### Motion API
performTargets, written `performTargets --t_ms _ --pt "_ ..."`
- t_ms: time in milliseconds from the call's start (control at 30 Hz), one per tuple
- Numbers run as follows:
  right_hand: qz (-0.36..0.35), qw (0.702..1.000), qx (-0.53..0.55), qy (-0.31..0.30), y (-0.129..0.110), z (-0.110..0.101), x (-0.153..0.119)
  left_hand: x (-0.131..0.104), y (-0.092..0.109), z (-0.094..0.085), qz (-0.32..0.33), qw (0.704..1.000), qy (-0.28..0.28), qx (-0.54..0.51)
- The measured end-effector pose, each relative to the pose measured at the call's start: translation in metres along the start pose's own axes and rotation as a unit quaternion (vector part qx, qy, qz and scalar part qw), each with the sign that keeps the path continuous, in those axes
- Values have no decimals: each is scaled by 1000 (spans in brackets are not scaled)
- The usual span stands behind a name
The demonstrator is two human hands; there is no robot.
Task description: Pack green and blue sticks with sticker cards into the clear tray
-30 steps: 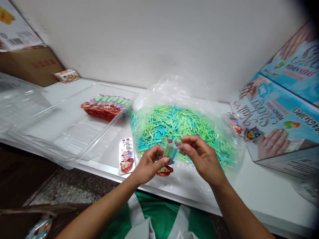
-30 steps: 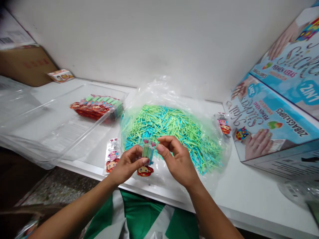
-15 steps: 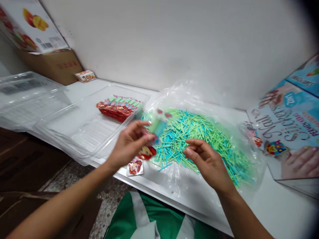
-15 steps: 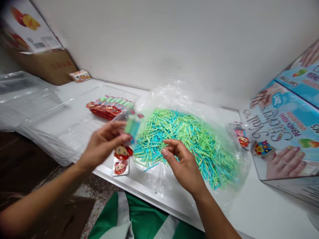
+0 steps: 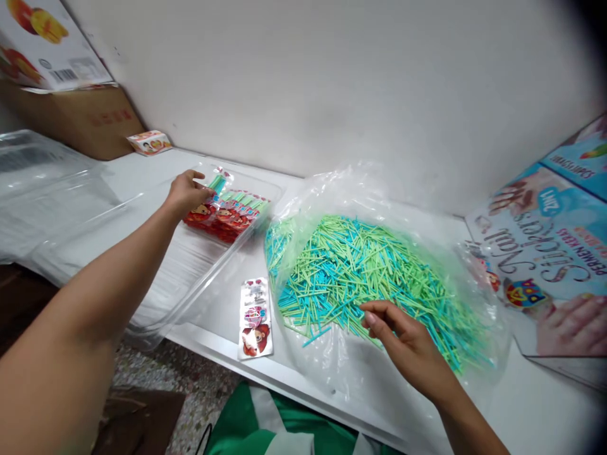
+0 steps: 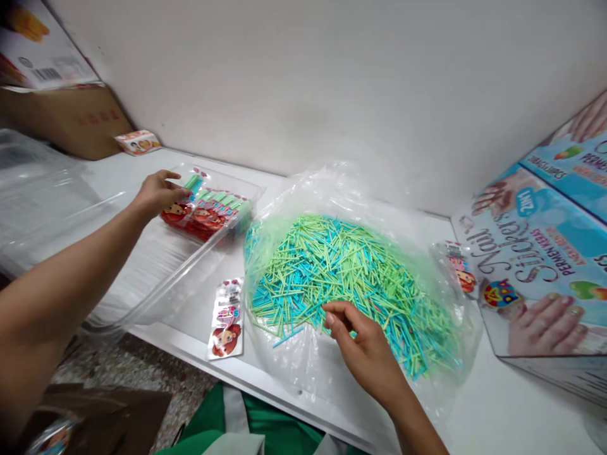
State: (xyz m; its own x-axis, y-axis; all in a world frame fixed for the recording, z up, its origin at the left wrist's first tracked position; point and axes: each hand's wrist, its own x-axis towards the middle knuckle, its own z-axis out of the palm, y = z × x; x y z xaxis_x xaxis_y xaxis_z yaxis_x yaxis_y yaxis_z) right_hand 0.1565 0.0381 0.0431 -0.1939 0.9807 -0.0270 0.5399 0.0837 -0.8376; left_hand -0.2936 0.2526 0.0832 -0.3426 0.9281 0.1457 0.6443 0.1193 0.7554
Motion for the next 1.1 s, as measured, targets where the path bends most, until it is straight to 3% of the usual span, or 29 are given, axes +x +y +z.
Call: performTargets --t_ms 200,333,433,533,600,667,733,767,833,900,967,1100 --pt "31 999 -34 -11 8 -4 -2 40 -17 20 -10 995 -17 102" --pt "32 998 -46 -20 10 -2 1 40 -24 26 10 980 -51 191" --pt "30 998 -45 -32 11 3 4 28 -8 19 61 973 -36 220" --pt "36 998 -30 -46 13 9 4 -12 26 5 97 977 6 191" --pt "35 998 -20 -50 14 13 3 -64 48 -2 148 982 31 112" --pt "24 998 -13 -52 14 15 1 -130 60 1 193 981 6 17" --pt "6 999 -6 -53 13 15 -2 -193 56 13 201 977 -68 17" --pt "-4 998 -5 -56 13 14 -4 -219 47 22 177 977 -113 45" --pt "-20 998 -5 -65 12 12 -9 -251 21 44 89 981 -126 116" --pt "-32 997 -8 -74 11 9 -15 -259 -8 66 -19 976 -91 199" --pt "-38 996 -10 -76 11 7 -21 -251 -32 82 -95 965 -72 232" --pt "-34 997 -1 -64 14 4 -32 -230 -51 95 -137 974 -78 160"
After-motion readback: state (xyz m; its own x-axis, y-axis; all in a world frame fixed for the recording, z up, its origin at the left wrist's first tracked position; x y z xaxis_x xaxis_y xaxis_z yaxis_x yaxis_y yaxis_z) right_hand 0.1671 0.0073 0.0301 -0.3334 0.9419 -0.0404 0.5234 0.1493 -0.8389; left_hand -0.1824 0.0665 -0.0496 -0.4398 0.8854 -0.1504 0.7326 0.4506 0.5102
